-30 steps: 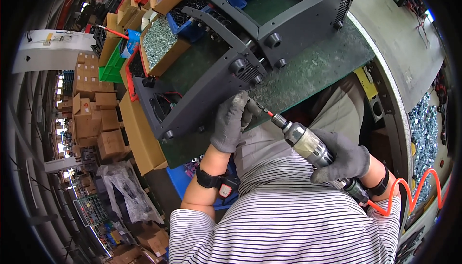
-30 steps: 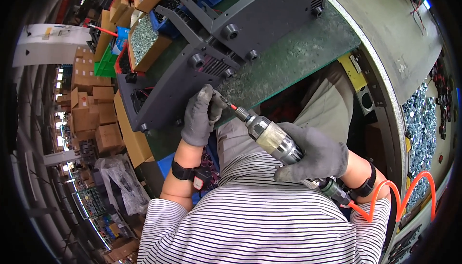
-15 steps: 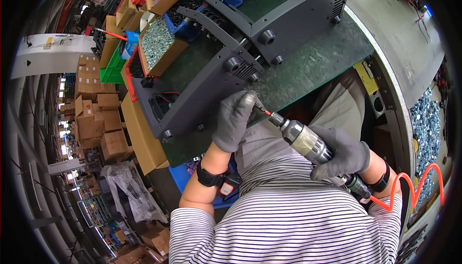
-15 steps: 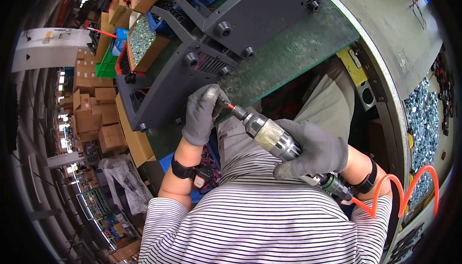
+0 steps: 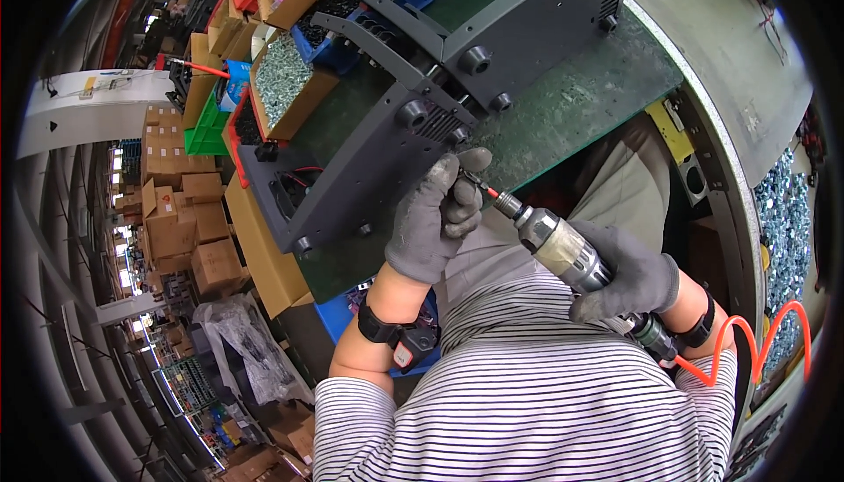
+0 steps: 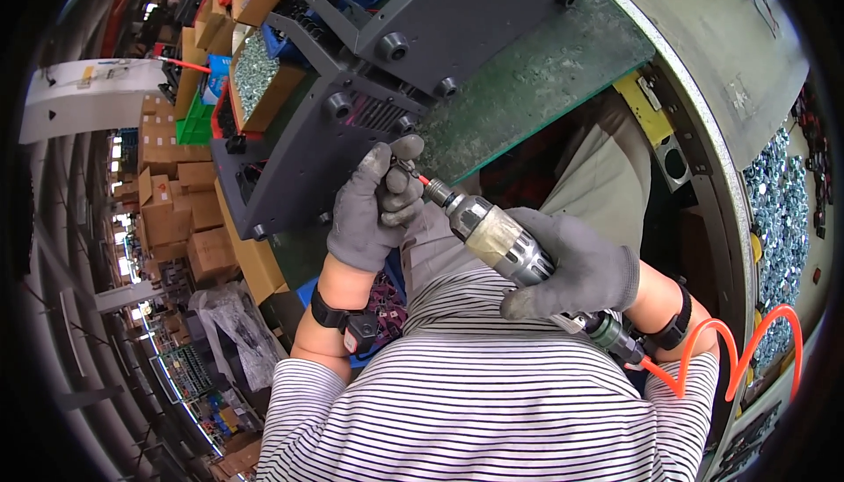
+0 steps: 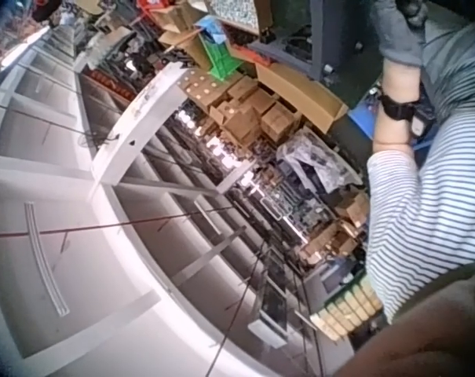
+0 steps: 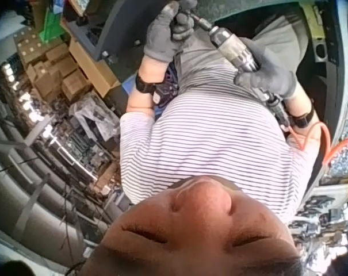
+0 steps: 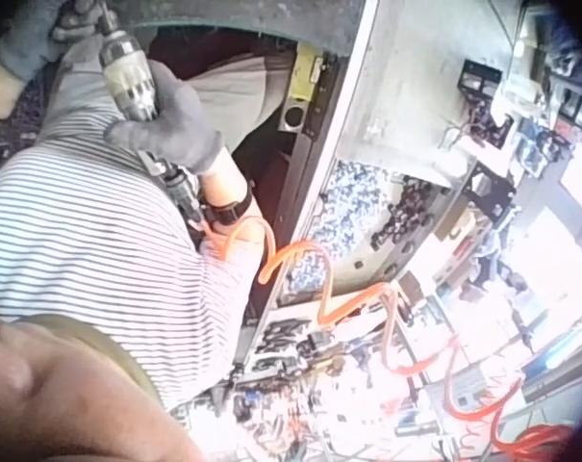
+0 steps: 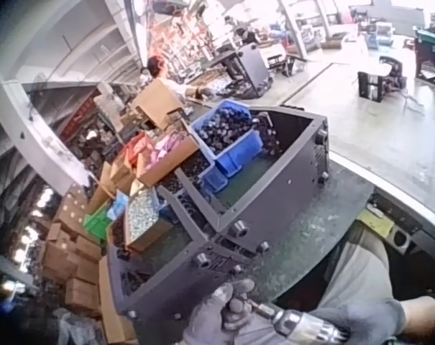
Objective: Assembling the metal housing and cooling fans of an electronic device using a pneumatic screwdriver.
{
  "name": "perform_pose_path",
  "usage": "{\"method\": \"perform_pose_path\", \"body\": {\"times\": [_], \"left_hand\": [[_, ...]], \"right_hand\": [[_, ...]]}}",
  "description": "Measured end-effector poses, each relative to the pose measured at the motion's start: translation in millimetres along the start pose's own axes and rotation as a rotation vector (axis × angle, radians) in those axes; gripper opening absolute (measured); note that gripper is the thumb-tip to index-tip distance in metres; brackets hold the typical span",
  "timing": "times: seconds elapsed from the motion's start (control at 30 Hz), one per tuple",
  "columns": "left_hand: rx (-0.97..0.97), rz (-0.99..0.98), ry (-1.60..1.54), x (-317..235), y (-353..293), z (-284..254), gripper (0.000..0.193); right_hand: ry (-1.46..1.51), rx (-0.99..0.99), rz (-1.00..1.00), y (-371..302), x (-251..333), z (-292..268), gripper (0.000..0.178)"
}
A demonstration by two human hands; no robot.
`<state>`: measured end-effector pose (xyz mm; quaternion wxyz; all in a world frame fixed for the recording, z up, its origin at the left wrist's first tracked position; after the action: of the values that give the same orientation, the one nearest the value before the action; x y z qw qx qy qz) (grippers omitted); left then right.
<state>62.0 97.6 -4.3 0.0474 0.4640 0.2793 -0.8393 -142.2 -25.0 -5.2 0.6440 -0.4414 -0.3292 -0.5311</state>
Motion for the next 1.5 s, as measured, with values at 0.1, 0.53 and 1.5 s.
{"method": "perform_pose_path", "body": {"times": [0.1,0.53,1.5], "left_hand": [[-0.002,-0.019,-0.065,4,2,4,0.036],[0.037,0.043,-0.067,16,4,1,0.036],[0.232,-0.306,1.672,-143,29,-7,0.038]], "right_hand": [[0.002,-0.005,-0.035,-1,-4,-1,0.071],[-0.01,-0.009,-0.053,0,-7,-2,0.073],[0.28,-0.241,-0.027,48,-31,-11,0.057]]}}
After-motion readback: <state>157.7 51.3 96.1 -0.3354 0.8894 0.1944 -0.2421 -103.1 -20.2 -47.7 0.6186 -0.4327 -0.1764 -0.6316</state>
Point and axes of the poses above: each hand's wrist, its own y-axis towards the middle knuckle, its own z-axis out of the palm, x = y × z, the point moved 2 cm from there along y, towards the middle knuckle, and after that the axes turned 13 degrees about y, right-handed, at the moved point
